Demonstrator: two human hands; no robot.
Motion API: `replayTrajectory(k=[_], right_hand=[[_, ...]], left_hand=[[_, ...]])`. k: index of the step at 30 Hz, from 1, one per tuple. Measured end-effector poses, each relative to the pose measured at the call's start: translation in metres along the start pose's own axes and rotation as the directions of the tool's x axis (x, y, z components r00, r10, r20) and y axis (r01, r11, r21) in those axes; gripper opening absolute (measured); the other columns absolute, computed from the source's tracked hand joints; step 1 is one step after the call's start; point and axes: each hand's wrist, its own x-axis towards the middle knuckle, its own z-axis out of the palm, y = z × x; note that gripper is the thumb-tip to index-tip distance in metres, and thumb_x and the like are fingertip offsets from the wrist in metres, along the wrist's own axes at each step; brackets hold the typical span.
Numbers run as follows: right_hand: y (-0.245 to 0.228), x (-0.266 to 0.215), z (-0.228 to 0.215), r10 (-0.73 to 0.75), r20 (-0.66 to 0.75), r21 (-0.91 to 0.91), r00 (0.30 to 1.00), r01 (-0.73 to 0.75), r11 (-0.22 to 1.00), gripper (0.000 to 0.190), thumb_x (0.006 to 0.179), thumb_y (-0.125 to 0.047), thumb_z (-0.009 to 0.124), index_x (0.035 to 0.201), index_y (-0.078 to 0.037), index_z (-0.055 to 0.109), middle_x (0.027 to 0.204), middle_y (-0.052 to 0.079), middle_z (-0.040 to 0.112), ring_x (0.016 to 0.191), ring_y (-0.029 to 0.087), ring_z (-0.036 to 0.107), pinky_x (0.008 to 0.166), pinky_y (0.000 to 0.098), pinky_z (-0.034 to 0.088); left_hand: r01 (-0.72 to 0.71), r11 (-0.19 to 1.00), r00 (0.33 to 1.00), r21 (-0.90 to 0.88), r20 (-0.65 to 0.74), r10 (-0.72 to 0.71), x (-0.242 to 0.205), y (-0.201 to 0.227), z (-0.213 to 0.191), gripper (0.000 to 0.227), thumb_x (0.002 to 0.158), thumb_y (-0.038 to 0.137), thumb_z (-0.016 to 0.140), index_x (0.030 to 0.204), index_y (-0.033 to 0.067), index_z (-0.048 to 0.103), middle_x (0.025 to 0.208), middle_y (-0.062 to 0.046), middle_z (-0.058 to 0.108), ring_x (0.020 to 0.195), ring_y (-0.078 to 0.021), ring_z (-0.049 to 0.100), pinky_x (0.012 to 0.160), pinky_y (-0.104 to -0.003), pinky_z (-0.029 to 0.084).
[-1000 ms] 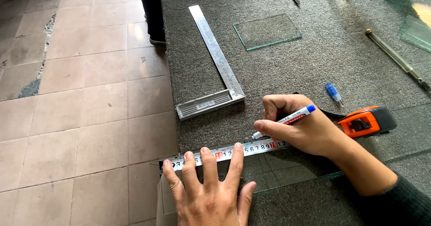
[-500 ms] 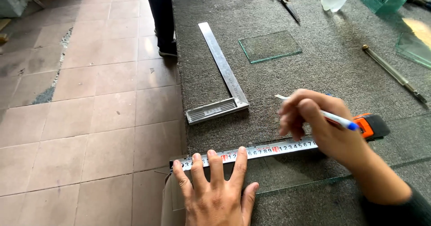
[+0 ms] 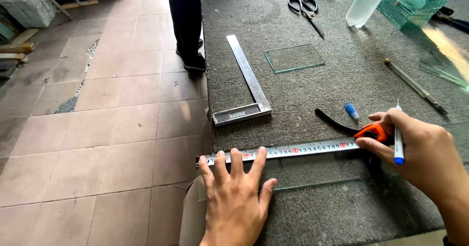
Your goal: Measuring, marking, and cutting a glass sheet using specialized tools on a workbench
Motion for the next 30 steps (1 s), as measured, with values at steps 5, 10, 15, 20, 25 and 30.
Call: replayTrajectory(k=[5,10,15,20,25,30], right_hand=[[-0.01,-0.018,-0.006,-0.061,-0.069,0.196,0.996,0.074,0.978,0.043,0.085,-0.038,0.092,0.088,-0.01,0.06,0.119,-0.002,0.086,0.083,0.024,0.076,0.078,0.0397,0.054],[-0.016,-0.049,-0.009,-0.104,-0.224,0.313,0.969,0.173,0.934,0.048,0.087,-0.023,0.095,0.087,-0.003,0.051,0.127,0.007,0.083,0.1,0.016,0.077,0.084,0.0319,0.056],[0.005,-0.054,0.004,-0.081,-0.198,0.472,0.977,0.167,0.865,0.051,0.087,-0.008,0.092,0.082,-0.002,0.042,0.117,0.019,0.077,0.111,0.024,0.077,0.089,0.0336,0.056],[0.026,-0.053,0.027,-0.077,-0.143,0.554,0.987,0.144,0.82,0.051,0.088,-0.006,0.088,0.086,-0.002,0.038,0.119,0.021,0.074,0.1,0.026,0.071,0.091,0.0369,0.054],[0.042,-0.046,0.05,-0.047,-0.118,0.549,0.992,0.105,0.829,0.049,0.087,-0.005,0.09,0.086,0.0,0.042,0.112,0.023,0.073,0.102,0.029,0.071,0.09,0.0374,0.05],[0.028,-0.044,0.046,-0.087,-0.098,0.533,0.991,0.127,0.837,0.039,0.084,-0.007,0.09,0.089,0.002,0.053,0.128,0.022,0.077,0.11,0.031,0.074,0.097,0.0401,0.057]], left_hand=[[0.039,0.996,0.999,-0.078,0.031,-0.037,-0.017,-0.01,-0.018,0.064,0.103,0.062,0.062,0.158,0.0304,0.061,0.142,-0.014,0.054,0.135,-0.0403,0.047,0.116,-0.077,0.033],[-0.043,0.999,0.992,-0.002,-0.116,0.042,-0.044,-0.008,-0.026,0.073,0.099,0.071,0.059,0.159,0.0298,0.06,0.148,-0.016,0.051,0.139,-0.0404,0.045,0.122,-0.073,0.032],[-0.06,0.997,0.994,-0.038,-0.098,0.056,-0.05,0.003,-0.024,0.075,0.101,0.072,0.055,0.16,0.026,0.058,0.153,-0.018,0.049,0.144,-0.0445,0.042,0.124,-0.072,0.029],[-0.045,0.994,0.997,-0.1,-0.074,0.038,-0.051,0.008,-0.022,0.074,0.103,0.071,0.054,0.158,0.022,0.059,0.154,-0.02,0.05,0.145,-0.0476,0.041,0.124,-0.074,0.025],[-0.009,0.998,0.998,-0.07,-0.059,0.005,-0.054,0.024,-0.013,0.093,0.095,0.082,0.061,0.16,0.015,0.056,0.152,-0.019,0.048,0.145,-0.0472,0.039,0.129,-0.075,0.018],[-0.03,0.999,0.994,-0.018,-0.107,0.028,-0.051,0.03,-0.004,0.094,0.089,0.084,0.066,0.156,0.0179,0.063,0.145,-0.026,0.055,0.132,-0.0535,0.05,0.118,-0.085,0.026]])
